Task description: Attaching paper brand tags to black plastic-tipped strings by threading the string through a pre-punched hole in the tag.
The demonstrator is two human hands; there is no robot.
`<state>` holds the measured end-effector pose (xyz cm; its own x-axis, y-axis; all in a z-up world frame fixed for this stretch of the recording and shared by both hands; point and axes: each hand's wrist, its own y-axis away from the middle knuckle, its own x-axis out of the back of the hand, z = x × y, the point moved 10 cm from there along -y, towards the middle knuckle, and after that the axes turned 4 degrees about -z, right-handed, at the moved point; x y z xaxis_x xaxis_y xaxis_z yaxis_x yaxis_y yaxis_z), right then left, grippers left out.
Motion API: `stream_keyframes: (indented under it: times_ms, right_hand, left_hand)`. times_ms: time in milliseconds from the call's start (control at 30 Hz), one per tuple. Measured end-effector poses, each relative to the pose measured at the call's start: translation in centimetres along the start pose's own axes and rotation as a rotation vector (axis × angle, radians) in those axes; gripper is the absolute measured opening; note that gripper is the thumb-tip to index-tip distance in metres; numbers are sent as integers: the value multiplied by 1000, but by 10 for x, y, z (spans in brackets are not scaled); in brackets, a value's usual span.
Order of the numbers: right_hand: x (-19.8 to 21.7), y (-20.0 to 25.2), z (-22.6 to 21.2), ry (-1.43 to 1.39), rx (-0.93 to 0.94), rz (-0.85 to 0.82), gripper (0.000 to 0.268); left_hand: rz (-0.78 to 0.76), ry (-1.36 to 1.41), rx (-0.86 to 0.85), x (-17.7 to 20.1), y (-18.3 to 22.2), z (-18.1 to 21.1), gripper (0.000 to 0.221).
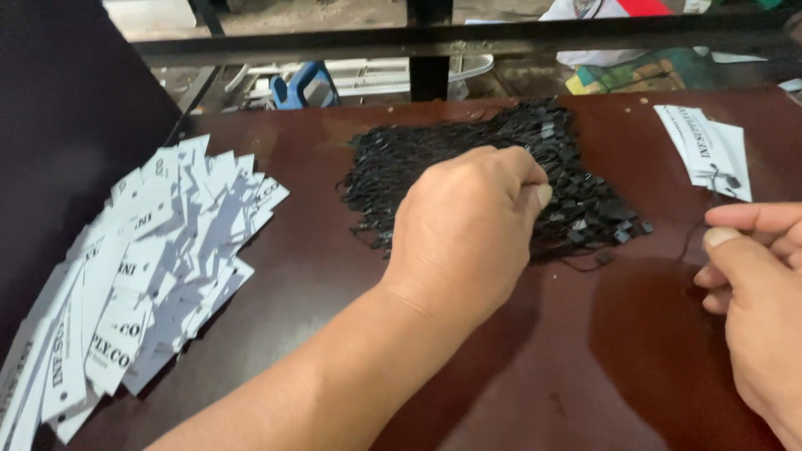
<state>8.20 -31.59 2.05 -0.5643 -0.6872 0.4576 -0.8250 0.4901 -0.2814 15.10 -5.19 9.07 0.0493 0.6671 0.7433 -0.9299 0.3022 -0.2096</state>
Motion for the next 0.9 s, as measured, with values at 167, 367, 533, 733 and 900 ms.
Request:
stream_keyframes:
  times_ms: [167, 367, 533, 733, 900]
  right_hand:
    - [0, -1, -9, -67, -15, 25, 18]
    - [-5, 0, -8, -17, -120, -15, 17]
    - [-8, 5, -12, 61, -22, -26, 18]
    - [-14, 11, -15, 80, -8, -121, 16]
    - [-26, 34, -68, 226, 320, -210, 19]
  left_hand:
    - [126, 27, -90, 18, 7, -4, 10]
    - [14, 79, 140, 28, 17, -27, 18]
    - [122, 50, 124, 44, 34, -44, 17]
    - [95, 286, 347, 44, 59, -63, 28]
    - [0, 286, 545, 48, 84, -51, 16]
